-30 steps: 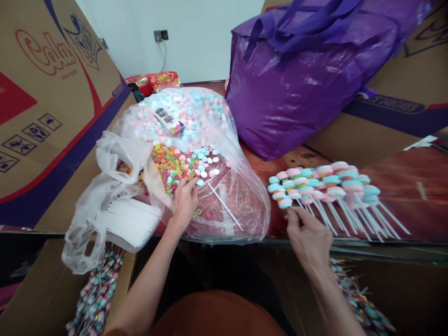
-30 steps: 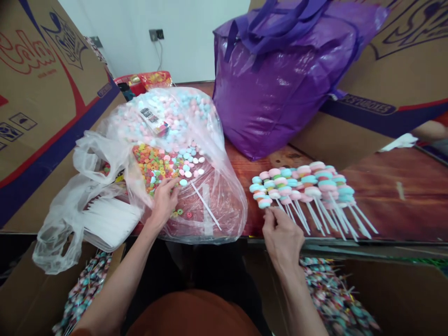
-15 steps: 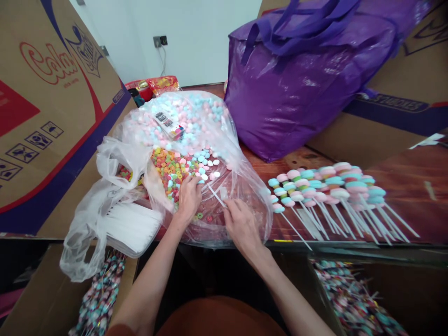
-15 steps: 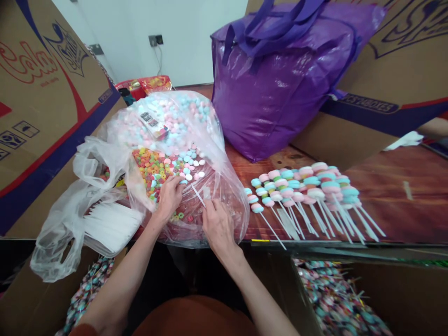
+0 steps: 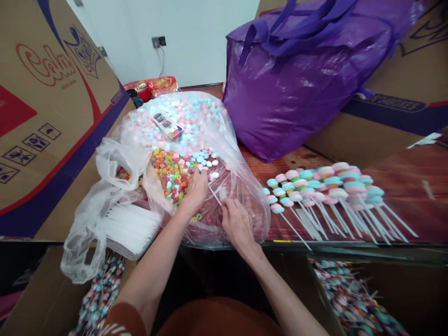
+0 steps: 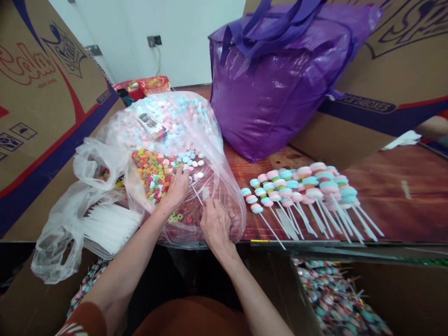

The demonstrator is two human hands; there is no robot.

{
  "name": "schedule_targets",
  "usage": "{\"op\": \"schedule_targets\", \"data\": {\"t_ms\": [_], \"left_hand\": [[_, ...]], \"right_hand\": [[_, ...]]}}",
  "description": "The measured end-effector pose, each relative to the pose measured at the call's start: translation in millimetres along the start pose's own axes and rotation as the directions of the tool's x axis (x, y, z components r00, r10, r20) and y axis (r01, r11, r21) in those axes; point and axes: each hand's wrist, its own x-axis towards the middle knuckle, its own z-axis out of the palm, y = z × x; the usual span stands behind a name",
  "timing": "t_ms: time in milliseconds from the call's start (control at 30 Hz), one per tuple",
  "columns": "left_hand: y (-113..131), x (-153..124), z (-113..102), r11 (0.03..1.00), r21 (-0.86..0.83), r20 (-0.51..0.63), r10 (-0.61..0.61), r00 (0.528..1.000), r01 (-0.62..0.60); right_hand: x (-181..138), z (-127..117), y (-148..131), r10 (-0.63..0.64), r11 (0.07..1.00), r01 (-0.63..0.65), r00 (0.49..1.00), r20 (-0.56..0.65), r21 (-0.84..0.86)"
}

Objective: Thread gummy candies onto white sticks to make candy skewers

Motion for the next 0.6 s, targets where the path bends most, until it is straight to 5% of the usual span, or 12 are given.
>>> {"op": "schedule_targets", "data": {"t_ms": [133,333,467,533,600], "left_hand": [[-8,-3,1,0.998,-0.053,0.030,0.048,0.998,-0.046],[-25,-22,7,0.911,-0.398,-0.148,0.053,0.988,-0.109],[-31,-47,16,0.537,-0.842,-0.054,-0.160,0.986,0.041],[-32,-58,19,0.330,-0.939,0.023,-0.213,0.977,0.094],[-33,-66,20,0.221,-0.969,0.053,-0.247,0.968,0.110]], "right_hand": [[0,-2,0,0.034,0.998,-0.034,0.999,-0.007,-0.044],[-5,-15,1,0.032,0.989,-0.024,0.998,-0.057,0.147],[-13,-25,-4,-0.036,0.930,0.039,0.999,-0.013,0.366],[-18,-27,-9,-0.064,0.893,0.049,0.998,0.019,0.447],[-22,-27,-13,-0.067,0.868,0.032,0.996,0.053,0.496]]}}
